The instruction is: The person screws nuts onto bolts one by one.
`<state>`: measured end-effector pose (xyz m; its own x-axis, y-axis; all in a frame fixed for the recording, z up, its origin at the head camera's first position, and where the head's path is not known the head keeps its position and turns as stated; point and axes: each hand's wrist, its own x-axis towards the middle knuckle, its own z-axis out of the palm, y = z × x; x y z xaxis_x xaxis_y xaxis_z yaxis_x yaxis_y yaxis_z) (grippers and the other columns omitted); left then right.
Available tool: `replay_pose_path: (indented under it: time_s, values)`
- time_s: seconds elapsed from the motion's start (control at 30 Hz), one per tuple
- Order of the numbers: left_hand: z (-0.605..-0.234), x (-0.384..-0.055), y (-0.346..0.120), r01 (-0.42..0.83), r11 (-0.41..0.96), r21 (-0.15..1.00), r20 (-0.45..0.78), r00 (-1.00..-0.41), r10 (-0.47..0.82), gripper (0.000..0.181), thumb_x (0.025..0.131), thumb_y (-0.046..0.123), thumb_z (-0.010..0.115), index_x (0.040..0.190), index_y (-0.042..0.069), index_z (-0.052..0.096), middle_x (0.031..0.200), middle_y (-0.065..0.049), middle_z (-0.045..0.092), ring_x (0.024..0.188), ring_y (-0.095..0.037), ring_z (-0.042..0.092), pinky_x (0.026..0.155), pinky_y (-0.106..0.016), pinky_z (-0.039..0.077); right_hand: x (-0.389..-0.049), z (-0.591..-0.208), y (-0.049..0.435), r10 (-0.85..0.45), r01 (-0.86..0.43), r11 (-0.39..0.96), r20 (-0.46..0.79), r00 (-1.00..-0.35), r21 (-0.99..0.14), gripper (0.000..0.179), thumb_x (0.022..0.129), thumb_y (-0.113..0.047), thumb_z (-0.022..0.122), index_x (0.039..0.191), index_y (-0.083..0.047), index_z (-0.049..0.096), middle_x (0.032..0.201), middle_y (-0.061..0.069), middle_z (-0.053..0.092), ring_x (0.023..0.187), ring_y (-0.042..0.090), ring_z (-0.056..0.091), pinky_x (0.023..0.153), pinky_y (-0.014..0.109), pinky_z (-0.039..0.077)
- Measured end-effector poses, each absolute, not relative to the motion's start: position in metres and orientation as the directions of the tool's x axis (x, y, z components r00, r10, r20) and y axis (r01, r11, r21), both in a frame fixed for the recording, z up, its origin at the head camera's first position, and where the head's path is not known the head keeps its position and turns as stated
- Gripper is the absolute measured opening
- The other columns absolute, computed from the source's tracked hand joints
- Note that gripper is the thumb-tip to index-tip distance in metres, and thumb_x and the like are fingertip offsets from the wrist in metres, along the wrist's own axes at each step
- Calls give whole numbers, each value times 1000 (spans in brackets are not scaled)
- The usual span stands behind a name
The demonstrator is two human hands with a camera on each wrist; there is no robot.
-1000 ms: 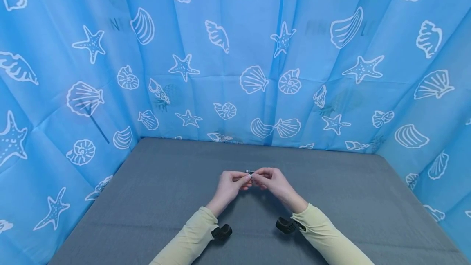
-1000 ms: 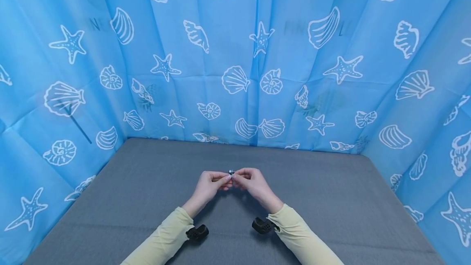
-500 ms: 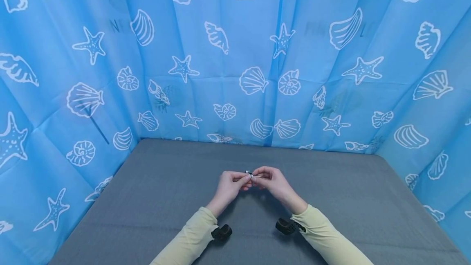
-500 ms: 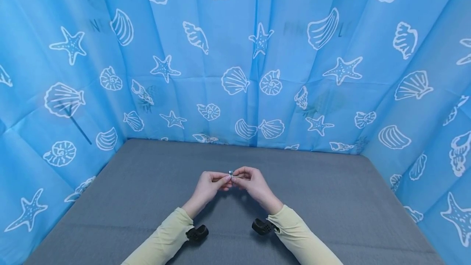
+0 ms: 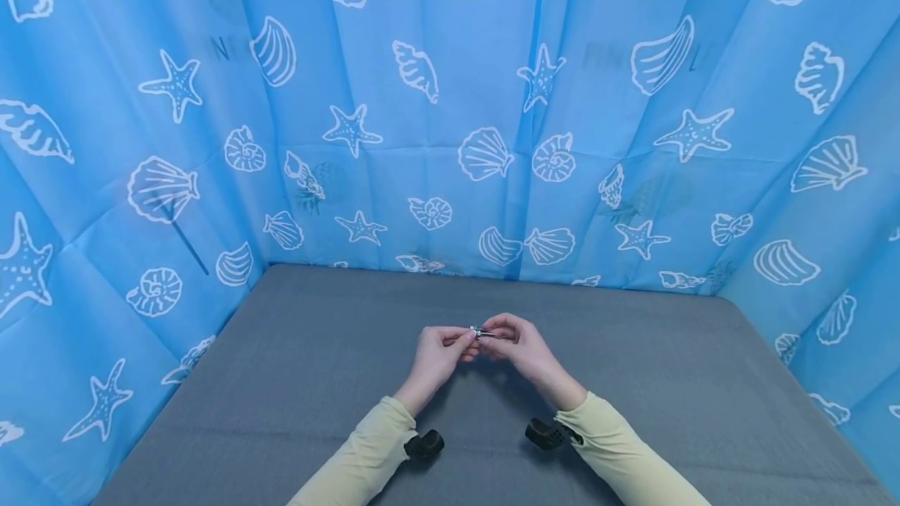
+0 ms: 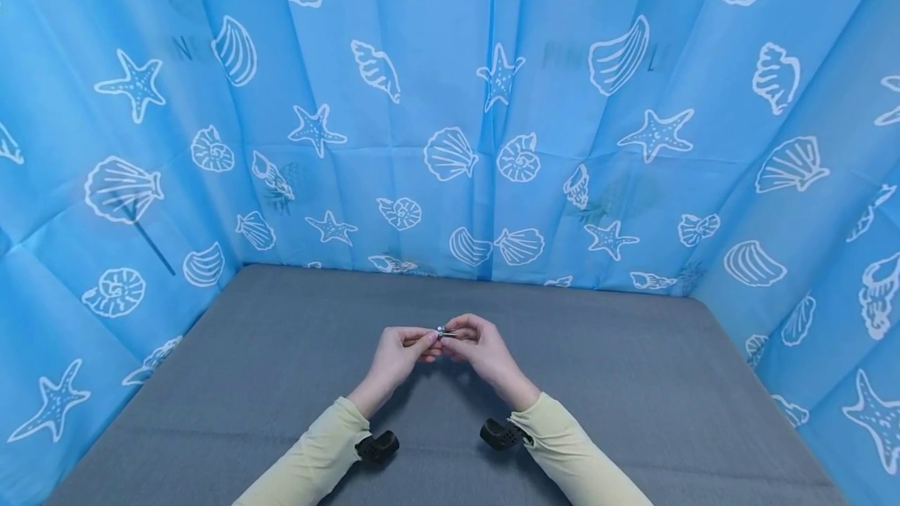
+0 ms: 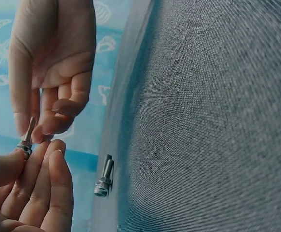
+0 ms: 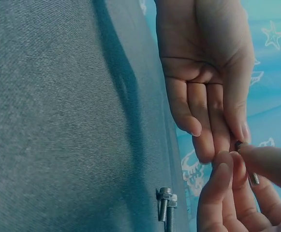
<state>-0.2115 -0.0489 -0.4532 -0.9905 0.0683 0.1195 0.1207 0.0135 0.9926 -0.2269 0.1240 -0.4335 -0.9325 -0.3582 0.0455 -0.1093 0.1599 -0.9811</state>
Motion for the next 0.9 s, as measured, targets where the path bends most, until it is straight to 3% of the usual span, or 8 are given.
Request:
replay_pose_path:
  time_s: [0.2,0.4,0.63,0.9]
  values:
    - [-449,-210,-47,129,-3,992,129,-990,64,19,92,9,64,100,-7,71,85,-17,71,78,-27,71,67,-30,59,-227,-429,122,-328,-110,202,39,-944,-973,21,91,-10,66,104,6,63,94,14,67,82,25,65,74,45,55]
    - [-435,-201,-48,129,-13,992,130,-989,73,19,93,3,61,102,-12,68,89,-26,69,83,-38,68,70,-40,58,-227,-428,121,-301,-72,257,-9,-954,-964,27,96,-22,60,104,3,65,88,10,68,79,22,64,68,35,54]
    - [-448,-209,-47,124,-6,992,124,-990,65,19,92,10,65,100,-6,72,85,-16,71,78,-25,71,67,-32,59,-227,-429,123,-322,-96,223,19,-947,-970,22,92,-13,66,105,4,62,92,11,67,80,25,62,69,39,54]
    - [-450,-209,-47,105,-10,994,106,-992,73,20,92,11,65,101,-6,71,85,-17,71,77,-23,71,66,-30,59,-226,-426,123,-305,-21,259,-61,-950,-966,30,97,-24,59,104,4,64,88,9,68,79,20,63,66,30,51]
